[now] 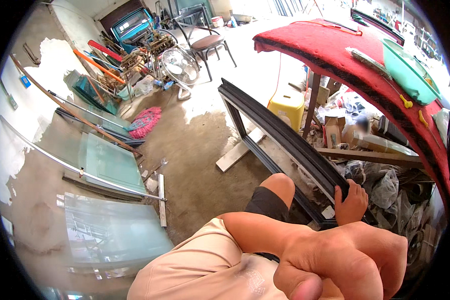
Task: The person assembles a metal window frame by placing a hinge mechanism onto the frame and securing it with a screwdriver.
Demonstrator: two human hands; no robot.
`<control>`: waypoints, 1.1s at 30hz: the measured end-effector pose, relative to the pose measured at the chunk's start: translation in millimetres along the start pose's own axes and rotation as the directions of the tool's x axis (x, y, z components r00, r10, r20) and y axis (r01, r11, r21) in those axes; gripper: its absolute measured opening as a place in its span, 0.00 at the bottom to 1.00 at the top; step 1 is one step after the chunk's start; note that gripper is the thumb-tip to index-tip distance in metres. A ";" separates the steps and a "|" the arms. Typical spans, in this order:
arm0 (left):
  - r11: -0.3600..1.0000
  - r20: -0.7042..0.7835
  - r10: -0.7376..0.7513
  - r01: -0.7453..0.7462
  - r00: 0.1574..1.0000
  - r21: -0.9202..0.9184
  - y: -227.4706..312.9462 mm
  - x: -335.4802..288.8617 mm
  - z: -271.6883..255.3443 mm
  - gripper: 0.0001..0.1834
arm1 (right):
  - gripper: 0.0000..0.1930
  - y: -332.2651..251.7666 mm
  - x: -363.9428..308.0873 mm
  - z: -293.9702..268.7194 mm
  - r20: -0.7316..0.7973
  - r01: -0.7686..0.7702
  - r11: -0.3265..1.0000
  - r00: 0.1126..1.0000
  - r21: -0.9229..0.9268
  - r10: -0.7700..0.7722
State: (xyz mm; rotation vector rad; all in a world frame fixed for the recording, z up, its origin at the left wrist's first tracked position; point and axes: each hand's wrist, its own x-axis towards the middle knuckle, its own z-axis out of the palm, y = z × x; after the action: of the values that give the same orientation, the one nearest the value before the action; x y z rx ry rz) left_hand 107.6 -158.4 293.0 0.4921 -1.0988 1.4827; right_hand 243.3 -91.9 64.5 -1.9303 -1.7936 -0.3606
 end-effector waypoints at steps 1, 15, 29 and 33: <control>1.000 -0.040 0.026 -0.025 0.999 0.013 0.4 -1.2 2.1 0.33 | 0.21 -0.1 0.6 0.3 0.012 -0.001 1.000 1.000 0.010 0.001; 0.951 -0.063 0.181 -0.158 0.982 0.267 -0.1 11.6 6.8 0.30 | 0.21 10.1 2.3 8.2 -0.033 0.007 1.000 0.999 -0.005 -0.007; 0.665 0.265 -0.566 0.241 0.781 0.707 48.7 5.5 -48.8 0.18 | 0.22 2.3 -8.6 0.8 -0.020 -0.009 0.998 1.000 0.055 0.010; 0.120 0.030 -0.765 0.097 0.643 0.988 54.6 -14.4 -95.3 0.15 | 0.21 -4.9 -11.6 -0.8 -0.039 -0.015 0.996 0.999 0.089 0.019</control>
State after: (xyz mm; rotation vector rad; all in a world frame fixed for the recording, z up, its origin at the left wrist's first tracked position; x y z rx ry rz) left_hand 86.7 -80.3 217.2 2.1109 -0.1385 1.2321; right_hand 237.3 -102.1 60.2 -1.8632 -1.7374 -0.3067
